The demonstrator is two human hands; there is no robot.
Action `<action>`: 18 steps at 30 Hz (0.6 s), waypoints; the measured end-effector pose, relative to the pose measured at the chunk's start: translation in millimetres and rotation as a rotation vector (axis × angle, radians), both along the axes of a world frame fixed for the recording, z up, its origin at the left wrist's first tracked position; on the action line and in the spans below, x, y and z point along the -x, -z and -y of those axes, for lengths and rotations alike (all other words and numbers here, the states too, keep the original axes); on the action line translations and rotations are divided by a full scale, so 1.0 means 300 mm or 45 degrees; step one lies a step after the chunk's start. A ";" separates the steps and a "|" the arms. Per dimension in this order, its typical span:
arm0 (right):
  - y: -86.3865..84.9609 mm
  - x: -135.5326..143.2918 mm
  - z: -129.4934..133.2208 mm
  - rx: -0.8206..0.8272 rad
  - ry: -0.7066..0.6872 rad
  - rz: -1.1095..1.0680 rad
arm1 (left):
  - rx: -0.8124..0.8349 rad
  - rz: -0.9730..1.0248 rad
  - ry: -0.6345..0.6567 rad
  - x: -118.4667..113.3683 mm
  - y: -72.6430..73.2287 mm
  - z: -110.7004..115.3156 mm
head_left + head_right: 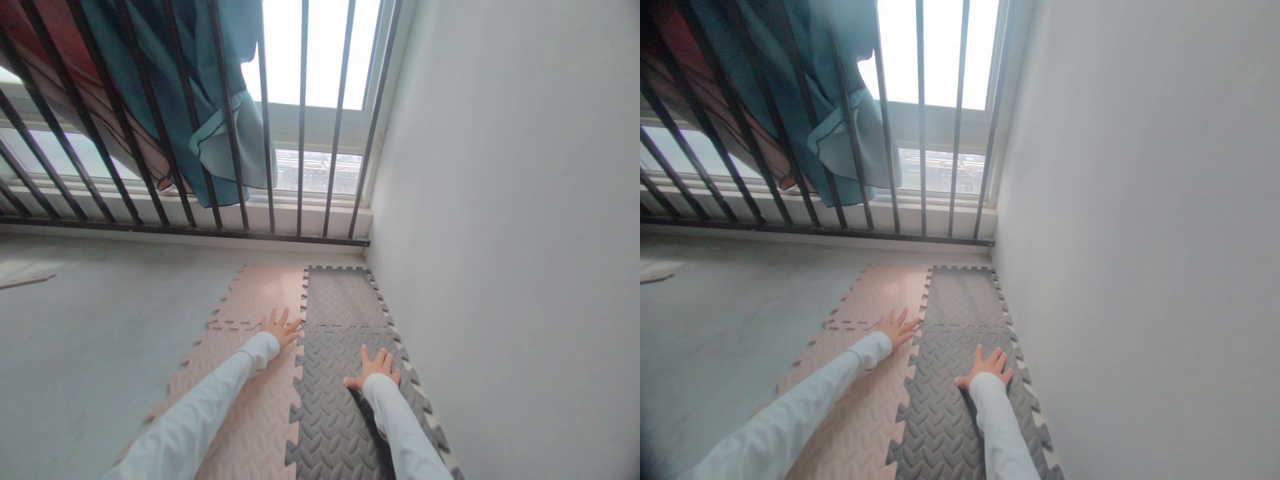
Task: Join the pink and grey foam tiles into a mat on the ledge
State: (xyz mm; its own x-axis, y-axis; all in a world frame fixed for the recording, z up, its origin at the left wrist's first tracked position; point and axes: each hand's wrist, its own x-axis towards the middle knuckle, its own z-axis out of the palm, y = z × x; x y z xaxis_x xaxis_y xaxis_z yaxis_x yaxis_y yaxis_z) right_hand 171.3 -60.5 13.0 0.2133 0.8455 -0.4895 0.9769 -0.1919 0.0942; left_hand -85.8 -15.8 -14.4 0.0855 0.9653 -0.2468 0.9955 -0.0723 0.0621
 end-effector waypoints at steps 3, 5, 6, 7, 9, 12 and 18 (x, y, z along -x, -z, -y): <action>0.008 -0.002 -0.001 -0.003 0.001 -0.005 | -0.096 0.026 -0.009 -0.018 0.028 0.042; 0.013 -0.002 -0.003 -0.008 0.000 -0.002 | -0.065 0.040 -0.006 -0.025 0.023 0.046; 0.015 -0.002 -0.003 -0.011 0.001 0.002 | -0.044 0.049 0.000 -0.026 0.015 0.040; 0.017 -0.002 -0.004 -0.014 0.001 0.009 | -0.031 0.061 0.011 -0.028 0.008 0.031; 0.020 -0.002 -0.005 -0.015 -0.001 0.021 | -0.025 0.093 0.057 -0.030 -0.001 0.009; 0.021 -0.002 -0.002 -0.027 -0.006 0.022 | -0.045 0.133 0.094 -0.035 0.010 -0.011; -0.001 0.006 0.001 -0.010 -0.002 0.019 | -0.151 0.087 0.087 -0.061 0.019 -0.032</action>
State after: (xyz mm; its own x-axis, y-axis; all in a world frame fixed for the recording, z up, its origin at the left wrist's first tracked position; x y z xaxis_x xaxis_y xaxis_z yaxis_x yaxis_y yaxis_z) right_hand 169.5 -60.7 13.3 0.2193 0.8497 -0.4795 0.9757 -0.1911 0.1076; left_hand -67.6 -6.3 -20.0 0.1644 0.9788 -0.1225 0.9817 -0.1503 0.1167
